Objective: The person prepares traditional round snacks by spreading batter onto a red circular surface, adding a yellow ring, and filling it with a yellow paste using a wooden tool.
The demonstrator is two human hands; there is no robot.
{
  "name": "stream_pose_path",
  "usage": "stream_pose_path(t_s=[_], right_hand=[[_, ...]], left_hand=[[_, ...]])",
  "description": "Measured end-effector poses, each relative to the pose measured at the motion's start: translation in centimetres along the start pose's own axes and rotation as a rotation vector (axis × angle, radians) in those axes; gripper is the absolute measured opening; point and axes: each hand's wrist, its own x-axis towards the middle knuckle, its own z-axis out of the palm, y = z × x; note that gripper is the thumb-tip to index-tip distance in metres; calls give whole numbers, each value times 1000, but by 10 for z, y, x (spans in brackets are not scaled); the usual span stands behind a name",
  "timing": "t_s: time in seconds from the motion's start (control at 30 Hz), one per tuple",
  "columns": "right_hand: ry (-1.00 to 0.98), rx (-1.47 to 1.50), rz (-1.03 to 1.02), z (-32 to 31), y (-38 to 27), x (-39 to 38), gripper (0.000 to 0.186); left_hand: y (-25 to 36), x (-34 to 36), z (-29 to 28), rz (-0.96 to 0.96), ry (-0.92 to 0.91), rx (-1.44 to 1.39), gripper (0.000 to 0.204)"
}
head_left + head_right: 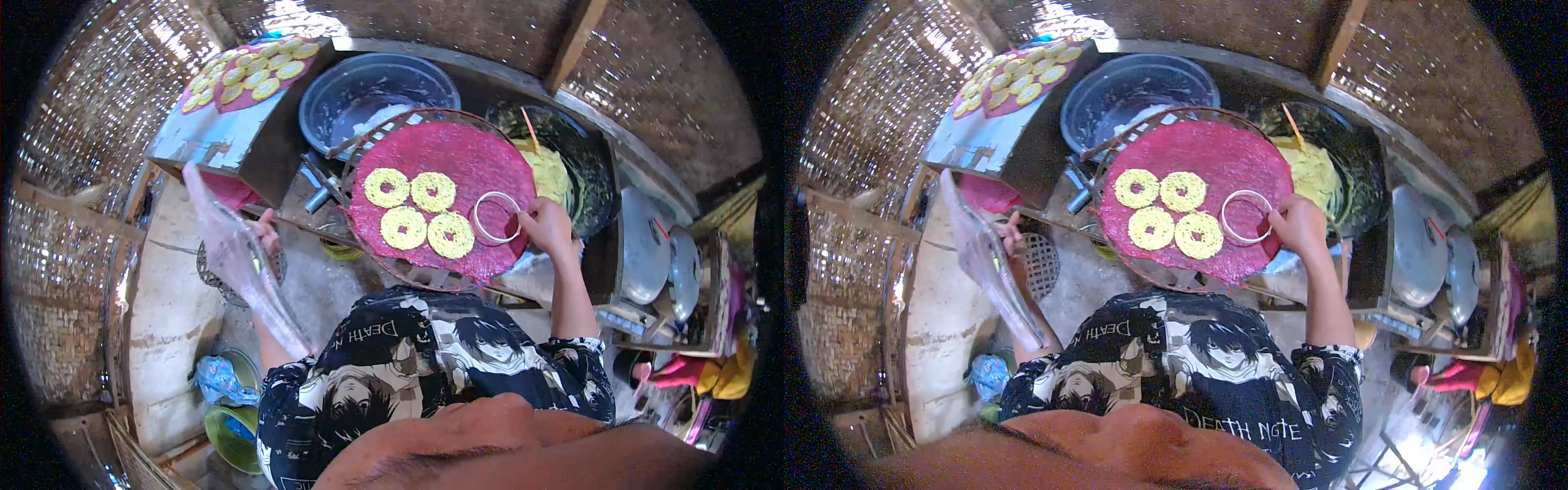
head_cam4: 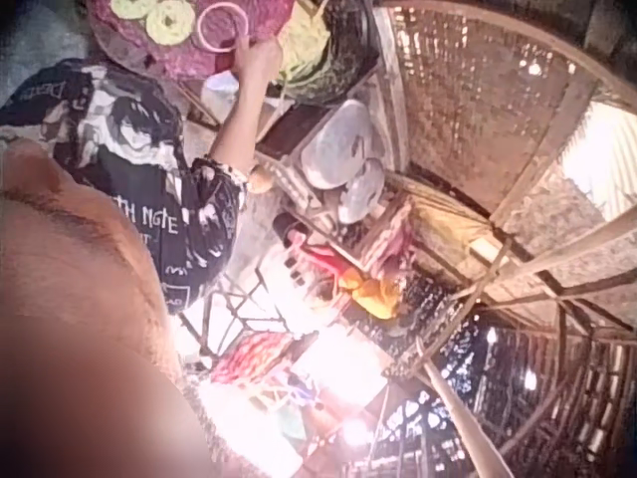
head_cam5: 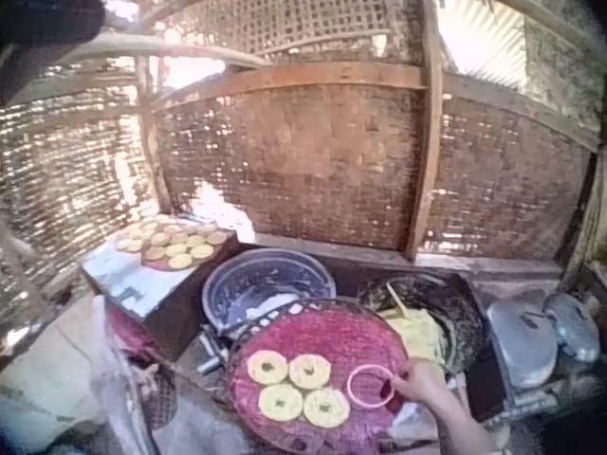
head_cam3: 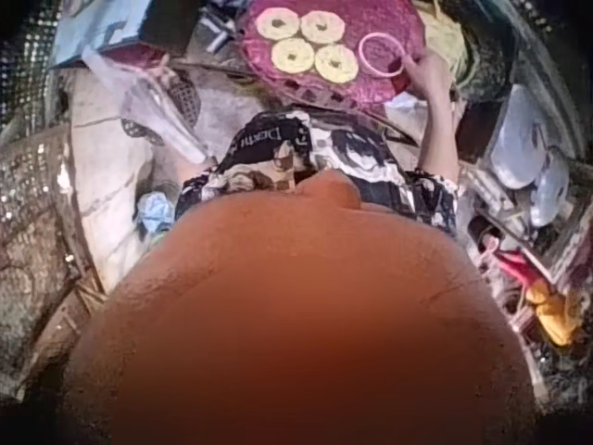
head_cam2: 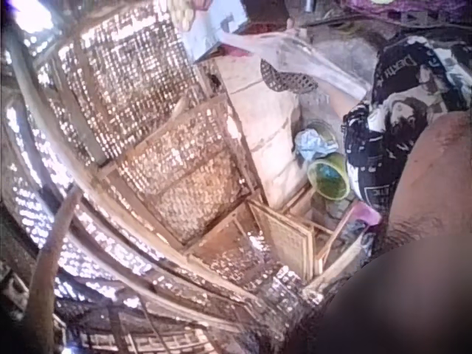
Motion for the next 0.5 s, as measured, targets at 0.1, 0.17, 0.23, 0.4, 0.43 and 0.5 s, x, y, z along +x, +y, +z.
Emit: stream_pose_path(t_s=[0.1,0.17,0.23,0.4,0.43,0.5], right_hand=[[-39,-62,-42,12,18,-12,22],[-18,-82,-10,17,23,-19,22],[-3,-60,-32,18,21,-22,23],[-13,-51,-57,18,21,-26,25],[21,-31,-82,18,25,-25,26],[114,-4,-45,18,31,-19,25]], left_hand=[[8,-6,23,106,-73,62,18],[-1,-4,34,131,-92,41,17],[6,0,44,128,-98,45,17],[-18,-3,6,71,-226,33,17],[-27,-8,-7,-76,-15,-63,16],[-21,-7,5,-221,198,-157,17]])
